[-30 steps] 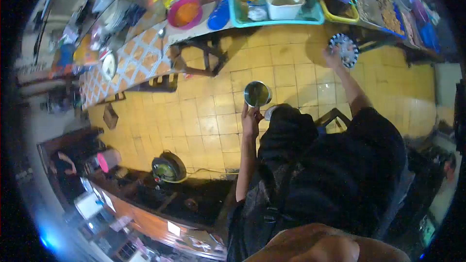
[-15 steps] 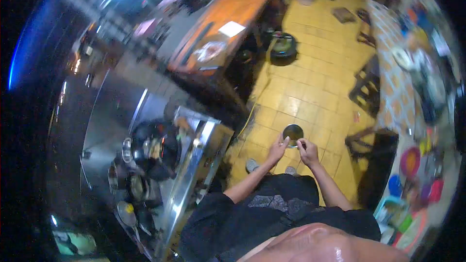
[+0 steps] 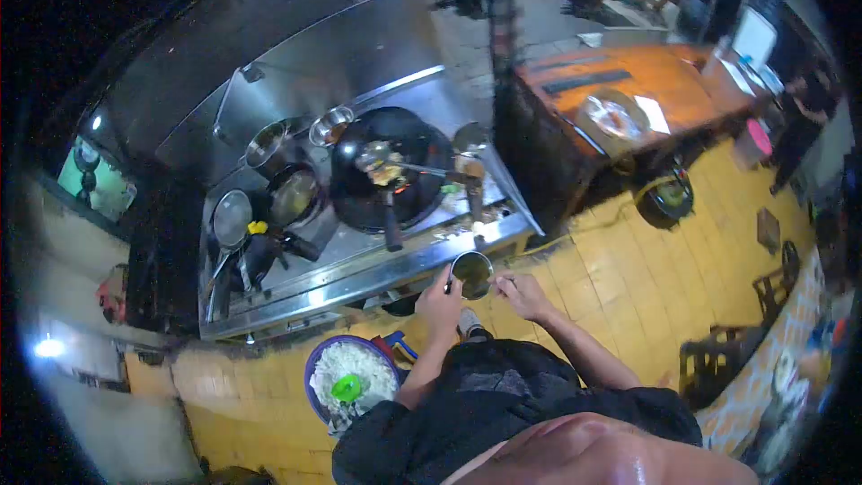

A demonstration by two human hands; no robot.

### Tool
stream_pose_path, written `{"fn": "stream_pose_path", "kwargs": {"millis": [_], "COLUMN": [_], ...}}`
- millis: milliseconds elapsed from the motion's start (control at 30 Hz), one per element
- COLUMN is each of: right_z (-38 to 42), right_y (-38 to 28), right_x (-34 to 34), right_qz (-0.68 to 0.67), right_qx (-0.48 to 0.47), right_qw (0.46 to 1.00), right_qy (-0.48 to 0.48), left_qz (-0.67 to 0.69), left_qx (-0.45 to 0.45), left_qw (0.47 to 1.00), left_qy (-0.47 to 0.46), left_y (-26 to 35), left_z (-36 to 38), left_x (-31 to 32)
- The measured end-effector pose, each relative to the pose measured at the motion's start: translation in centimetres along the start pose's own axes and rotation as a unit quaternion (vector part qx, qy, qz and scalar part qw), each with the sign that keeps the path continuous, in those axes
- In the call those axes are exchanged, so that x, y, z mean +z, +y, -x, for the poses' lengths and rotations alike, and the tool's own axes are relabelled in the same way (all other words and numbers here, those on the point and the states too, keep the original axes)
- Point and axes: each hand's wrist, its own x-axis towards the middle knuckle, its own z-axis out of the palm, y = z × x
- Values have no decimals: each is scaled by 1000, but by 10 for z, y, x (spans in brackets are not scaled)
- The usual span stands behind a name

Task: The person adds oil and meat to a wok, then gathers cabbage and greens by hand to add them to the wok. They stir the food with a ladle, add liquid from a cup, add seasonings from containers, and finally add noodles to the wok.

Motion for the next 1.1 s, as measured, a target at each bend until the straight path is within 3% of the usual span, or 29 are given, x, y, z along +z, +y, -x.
{"fn": "stream_pose_path", "kwargs": {"millis": [33,100,133,233,267,300,367,400,433,500,567,600,633,700,733,767,833,900,967,1033,1100], "right_z": [-18,-51,-61,-109,-118,-129,-148,-158,-177,-192,-207,-214,-225,-241,-251,-258,-276,-296,-317,-328,-340], "right_y": [-2,1,-7,-18,-46,-46,-46,-51,-31,-55,-57,-59,-69,-87,-86,-84,-82,-82,-75,-66,-70], "right_x": [9,28,34,53,62,70,87,87,92,108,117,119,121,128,135,135,130,129,134,132,128], "right_qz": [1,155,120,49,101,101,89,34,50,144,152,66,64,55,116,114,93,23,133,160,13], "right_qx": [-6,-176,-132,-168,-111,-110,-184,-116,-217,-187,-238,-121,-122,-152,-229,-228,-118,-59,-303,-291,-69], "right_qw": [1000,968,984,984,989,989,978,985,968,972,958,978,975,982,966,966,965,967,943,940,963], "right_qy": [-21,92,28,-44,0,-15,-36,-120,-115,12,-46,-158,-173,-93,-25,-32,-216,-248,-47,-80,-260], "left_qz": [8,-6,-14,-57,-37,-17,-38,-60,-83,-53,-57,-53,-61,-12,-35,-39,-64,-65,-67,-83,-86], "left_qx": [0,-12,-13,-76,-57,-38,-58,-62,-67,-31,-47,-39,-50,-44,-95,-101,-53,-80,-111,-79,-97], "left_qw": [999,997,996,993,993,991,989,989,988,986,984,982,980,972,977,976,972,971,969,968,968], "left_qy": [33,71,91,70,98,127,132,124,111,152,159,179,185,228,189,191,222,218,211,225,215], "left_y": [-7,-22,-29,-49,-57,-64,-80,-85,-91,-99,-104,-108,-115,-126,-122,-125,-131,-133,-132,-134,-137], "left_z": [-8,-29,-40,-69,-79,-88,-104,-111,-116,-131,-147,-156,-164,-173,-177,-181,-196,-207,-218,-229,-230], "left_x": [-12,-27,-31,-43,-45,-46,-50,-54,-58,-64,-68,-68,-65,-60,-65,-64,-59,-55,-53,-49,-42]}}
